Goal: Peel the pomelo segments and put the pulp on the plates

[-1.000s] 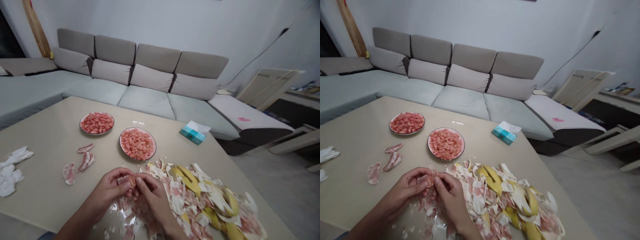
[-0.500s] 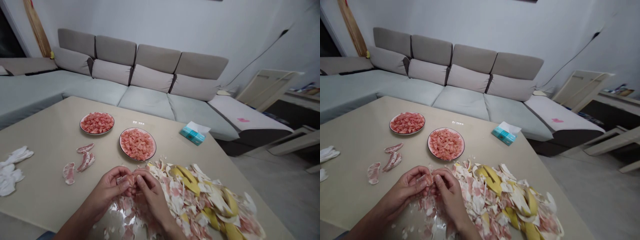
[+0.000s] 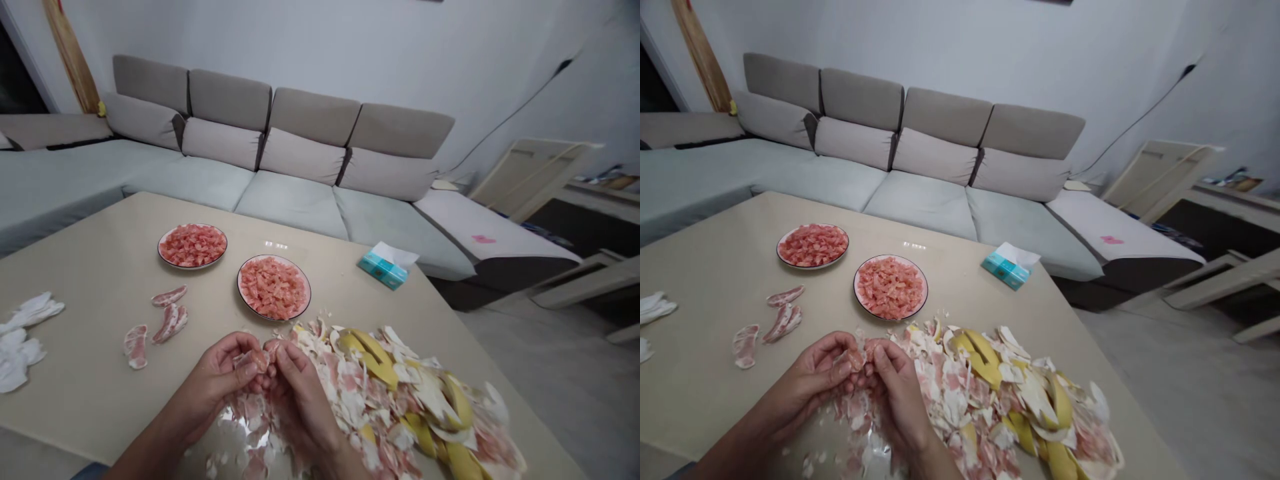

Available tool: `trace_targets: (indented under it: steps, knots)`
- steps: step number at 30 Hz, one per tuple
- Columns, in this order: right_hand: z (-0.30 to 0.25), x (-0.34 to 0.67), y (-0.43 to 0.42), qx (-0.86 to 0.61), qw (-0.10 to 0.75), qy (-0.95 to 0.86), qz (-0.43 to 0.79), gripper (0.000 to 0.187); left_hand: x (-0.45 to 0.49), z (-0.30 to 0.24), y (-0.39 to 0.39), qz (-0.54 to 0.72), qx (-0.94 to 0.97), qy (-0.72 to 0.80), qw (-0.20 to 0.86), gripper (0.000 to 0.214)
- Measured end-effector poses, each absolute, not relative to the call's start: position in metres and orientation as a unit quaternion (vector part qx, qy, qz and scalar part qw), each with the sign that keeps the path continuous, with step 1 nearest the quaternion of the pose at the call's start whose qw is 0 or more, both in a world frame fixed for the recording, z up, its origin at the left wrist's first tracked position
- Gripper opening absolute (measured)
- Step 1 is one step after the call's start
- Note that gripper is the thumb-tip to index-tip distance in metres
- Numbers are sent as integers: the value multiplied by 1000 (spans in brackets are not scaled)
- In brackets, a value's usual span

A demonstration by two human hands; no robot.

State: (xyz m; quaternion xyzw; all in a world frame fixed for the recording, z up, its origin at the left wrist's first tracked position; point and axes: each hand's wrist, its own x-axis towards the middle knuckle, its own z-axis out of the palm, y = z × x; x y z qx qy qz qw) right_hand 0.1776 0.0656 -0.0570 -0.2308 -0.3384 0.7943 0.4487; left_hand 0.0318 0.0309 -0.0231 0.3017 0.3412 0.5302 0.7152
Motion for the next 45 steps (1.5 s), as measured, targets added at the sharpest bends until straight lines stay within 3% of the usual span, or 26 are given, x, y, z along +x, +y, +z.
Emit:
trace_targets:
  steps: [6,11,19,24,32,45]
  knots:
    - [-55,172,65,-202,443,-276,829,23,33,-22,32,520,296,353,719,13]
    - [-57,180,73,-240,497,-229,802,16,32,-21,29,510,303,355,723,15]
    - [-48,181,69,-264,476,-299,784,23,31,-28,30,495,333,410,690,15]
    - [-50,182,64,-352,438,-485,670,23,24,-29,35,525,385,487,582,20]
    - [-49,189,64,-376,422,-756,329,13,20,-27,35,479,537,567,401,13]
    - [-51,189,65,-355,418,-779,304,17,23,-23,34,450,597,578,327,11]
